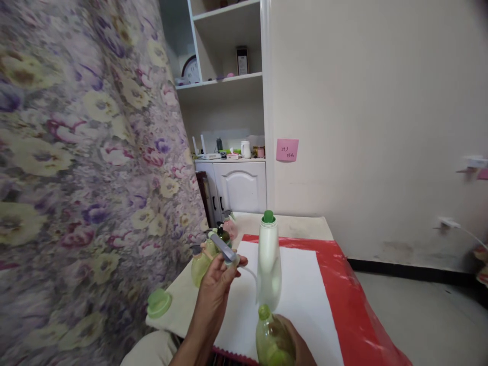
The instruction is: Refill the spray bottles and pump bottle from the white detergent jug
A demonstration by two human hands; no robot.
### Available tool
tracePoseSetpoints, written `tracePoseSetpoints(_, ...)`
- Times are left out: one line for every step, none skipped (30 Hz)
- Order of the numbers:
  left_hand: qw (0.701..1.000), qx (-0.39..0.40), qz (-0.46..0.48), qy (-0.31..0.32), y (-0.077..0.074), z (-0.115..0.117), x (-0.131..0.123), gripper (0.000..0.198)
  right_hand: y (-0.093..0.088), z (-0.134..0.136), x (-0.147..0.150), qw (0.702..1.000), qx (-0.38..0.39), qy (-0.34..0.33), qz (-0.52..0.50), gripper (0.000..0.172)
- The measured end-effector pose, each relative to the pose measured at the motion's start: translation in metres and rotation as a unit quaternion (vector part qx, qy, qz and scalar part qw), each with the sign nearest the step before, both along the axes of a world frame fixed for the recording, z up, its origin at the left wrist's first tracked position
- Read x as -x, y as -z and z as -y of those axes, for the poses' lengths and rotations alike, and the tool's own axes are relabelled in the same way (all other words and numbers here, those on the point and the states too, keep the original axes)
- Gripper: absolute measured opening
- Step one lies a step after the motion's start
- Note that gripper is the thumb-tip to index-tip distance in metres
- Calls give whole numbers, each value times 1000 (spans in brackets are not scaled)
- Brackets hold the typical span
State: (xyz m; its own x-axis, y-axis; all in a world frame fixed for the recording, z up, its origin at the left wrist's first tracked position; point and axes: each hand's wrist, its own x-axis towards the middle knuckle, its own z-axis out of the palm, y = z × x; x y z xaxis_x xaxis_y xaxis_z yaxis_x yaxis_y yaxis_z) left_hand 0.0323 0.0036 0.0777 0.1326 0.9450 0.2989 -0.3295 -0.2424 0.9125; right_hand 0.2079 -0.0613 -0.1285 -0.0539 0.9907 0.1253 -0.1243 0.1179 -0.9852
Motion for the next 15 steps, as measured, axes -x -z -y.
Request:
tracePoseSetpoints(1000, -8, -5, -4, -4, -4, 2, 28, 2, 0, 0, 1000, 5, 1, 3, 109)
tracePoseSetpoints(1000, -18, -18, -5, -7, -9, 5, 28, 4, -1, -1, 1000, 7, 1, 8, 107)
tracePoseSetpoints(999, -31, -41, -8, -9, -15, 9, 29, 5, -1, -1, 1000, 6, 0, 11, 106)
tracePoseSetpoints(995, -51, -85, -9, -9, -21, 13, 31, 7, -1, -1, 1000, 4, -1, 13, 105)
tracePoseSetpoints(987, -73, -140, -11, -7, -28, 19, 33, 8, -1, 0, 1000, 1, 3, 9, 105)
tracePoseSetpoints(974, -95, -205, -12, -3, -35, 24, 35, 9, -1, 1, 1000, -2, 13, 1, 104)
tracePoseSetpoints(951, -118, -285, -8, 3, -43, 30, 37, 10, -1, 2, 1000, -4, 24, -8, 103)
tracePoseSetpoints(936, -124, -329, -5, 10, -51, 36, 38, 10, 0, 3, 999, -8, 39, -15, 102)
tracePoseSetpoints(926, -123, -357, -3, 20, -60, 41, 38, 11, 0, 5, 998, -14, 56, -18, 101)
tracePoseSetpoints(915, -120, -386, 0, 30, -68, 46, 37, 11, 0, 6, 997, -20, 72, -19, 99)
tracePoseSetpoints(902, -119, -415, -1, 42, -76, 51, 35, 11, -1, 7, 996, -25, 84, -18, 99)
tracePoseSetpoints(888, -117, -444, -5, 54, -83, 56, 33, 12, -1, 8, 995, -26, 91, -19, 99)
tracePoseSetpoints(873, -115, -473, -7, 67, -90, 60, 30, 12, -1, 9, 995, -24, 97, -22, 99)
tracePoseSetpoints(858, -111, -501, -9, 79, -96, 65, 29, 13, -2, 9, 994, -20, 104, -26, 97)
tracePoseSetpoints(844, -107, -526, -11, 90, -101, 70, 30, 14, -2, 10, 993, -11, 112, -31, 91)
